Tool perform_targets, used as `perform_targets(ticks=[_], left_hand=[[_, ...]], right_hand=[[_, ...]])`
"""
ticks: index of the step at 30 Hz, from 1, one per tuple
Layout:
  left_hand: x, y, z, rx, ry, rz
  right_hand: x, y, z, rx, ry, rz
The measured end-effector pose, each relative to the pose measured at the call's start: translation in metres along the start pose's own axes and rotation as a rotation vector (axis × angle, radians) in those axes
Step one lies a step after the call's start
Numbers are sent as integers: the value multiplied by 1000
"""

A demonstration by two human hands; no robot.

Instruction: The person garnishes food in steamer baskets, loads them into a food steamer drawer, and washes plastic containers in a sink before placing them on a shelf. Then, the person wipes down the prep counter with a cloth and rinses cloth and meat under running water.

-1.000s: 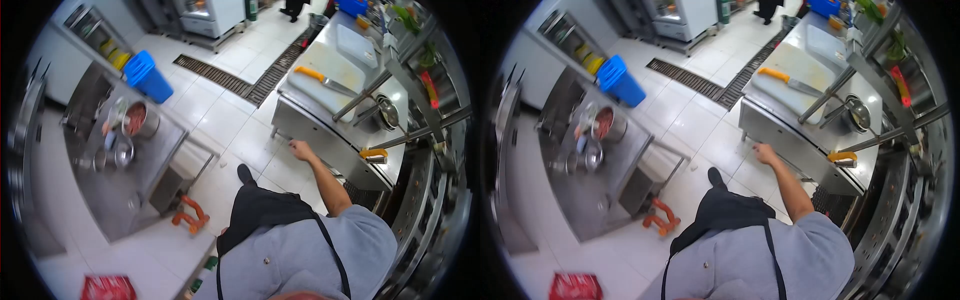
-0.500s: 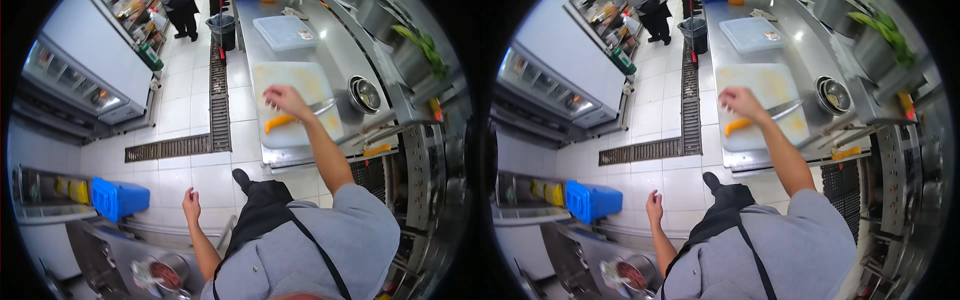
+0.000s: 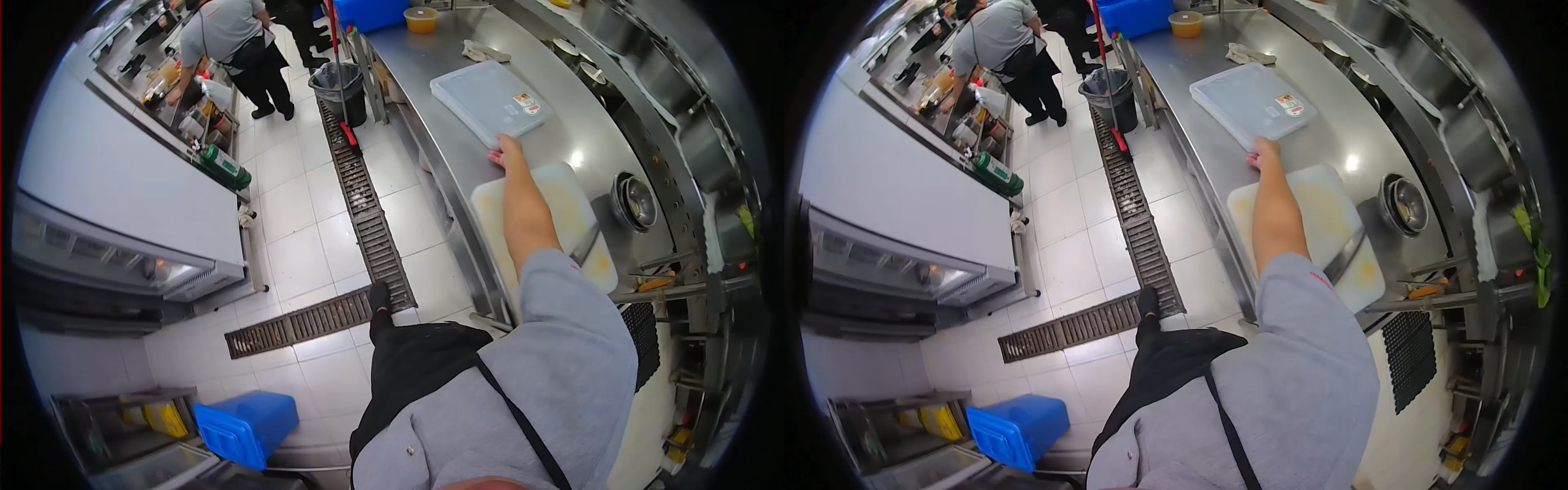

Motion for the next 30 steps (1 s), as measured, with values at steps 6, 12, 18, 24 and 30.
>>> perform_targets(ticks=[6,12,18,24,30], left_hand=[[-102,-84,138,-50,-137,-203],[-420,-94,304,-247,-262,-683],[-733,107,235,860,20,-1019],[-709,212,85,931,-223,-1169],[-541,247,-15,1054,-493,-1411]], right_hand=[[10,27,-37,-111,-248,161],[8,158,-47,13,-445,295],[-42,342,10,67,-431,327],[-98,542,57,-347,-85,532],[-184,778,19,-1330,93,274]])
Point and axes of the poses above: each hand's wrist, its own y-axis away from the middle knuckle, its own z-axis out of the back of the hand, x = y × z, the point moved 4 cm from there along -y, towards the middle knuckle, and after that the axes turned 12 degrees about z, right-handed, at the moved point
